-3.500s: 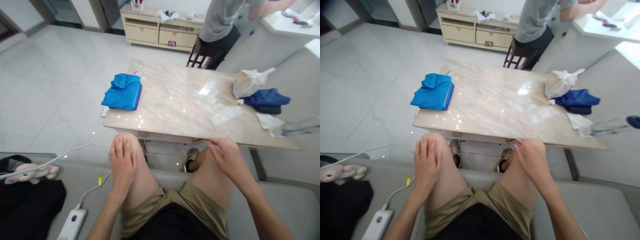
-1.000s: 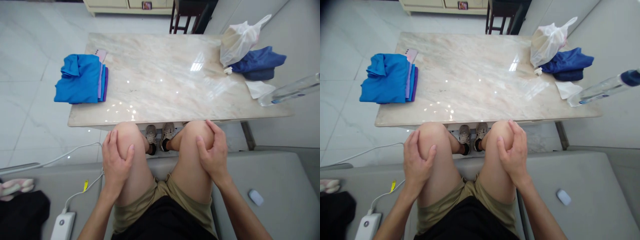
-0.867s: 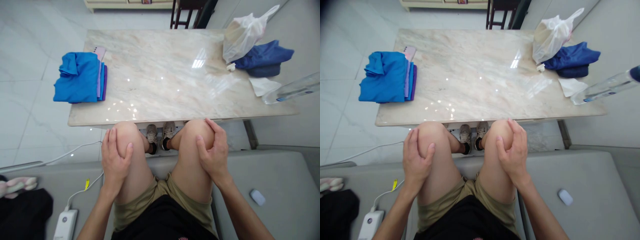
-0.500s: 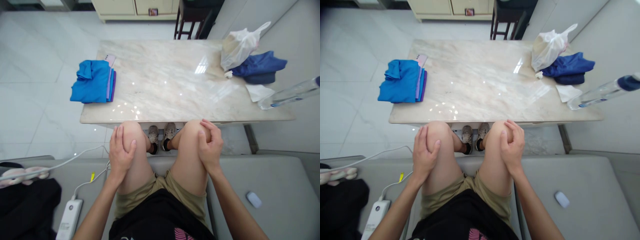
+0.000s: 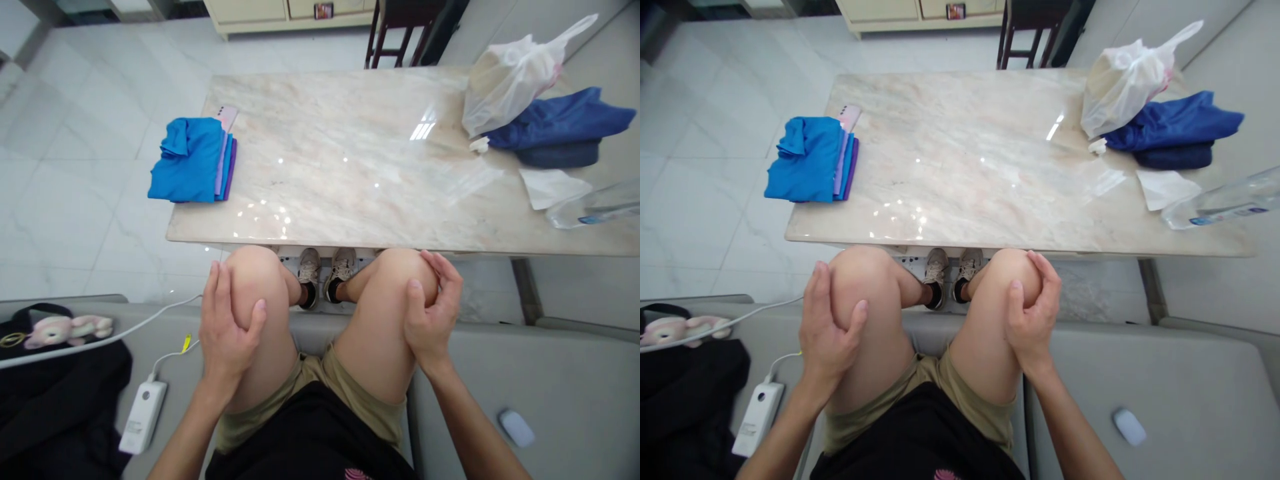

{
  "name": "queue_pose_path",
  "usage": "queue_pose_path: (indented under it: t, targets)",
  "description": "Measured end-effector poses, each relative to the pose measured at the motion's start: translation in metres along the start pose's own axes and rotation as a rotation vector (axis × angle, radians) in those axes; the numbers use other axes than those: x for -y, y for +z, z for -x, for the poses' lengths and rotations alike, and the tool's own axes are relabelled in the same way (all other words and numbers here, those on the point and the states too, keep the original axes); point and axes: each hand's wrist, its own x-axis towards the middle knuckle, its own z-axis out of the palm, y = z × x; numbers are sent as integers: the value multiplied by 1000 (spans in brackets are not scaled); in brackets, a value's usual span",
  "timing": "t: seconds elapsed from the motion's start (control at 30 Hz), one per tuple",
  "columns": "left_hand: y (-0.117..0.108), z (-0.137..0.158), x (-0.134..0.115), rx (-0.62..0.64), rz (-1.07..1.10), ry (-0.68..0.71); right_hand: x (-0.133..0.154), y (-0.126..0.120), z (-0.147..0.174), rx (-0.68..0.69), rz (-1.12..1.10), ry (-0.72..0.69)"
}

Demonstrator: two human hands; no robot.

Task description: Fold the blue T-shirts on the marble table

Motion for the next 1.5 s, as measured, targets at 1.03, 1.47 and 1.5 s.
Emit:
queue_pose_path:
  t: [1.03,1.47,1.5]
  targets:
    - [-7,10,9,-159,127,184,66,51,10,69,403,-254]
    - [-1,45,4,-147,126,210,109,-4,-5,195,454,-530]
    - [-2,47,5,-149,112,210,108,0,-3,156,459,-536]
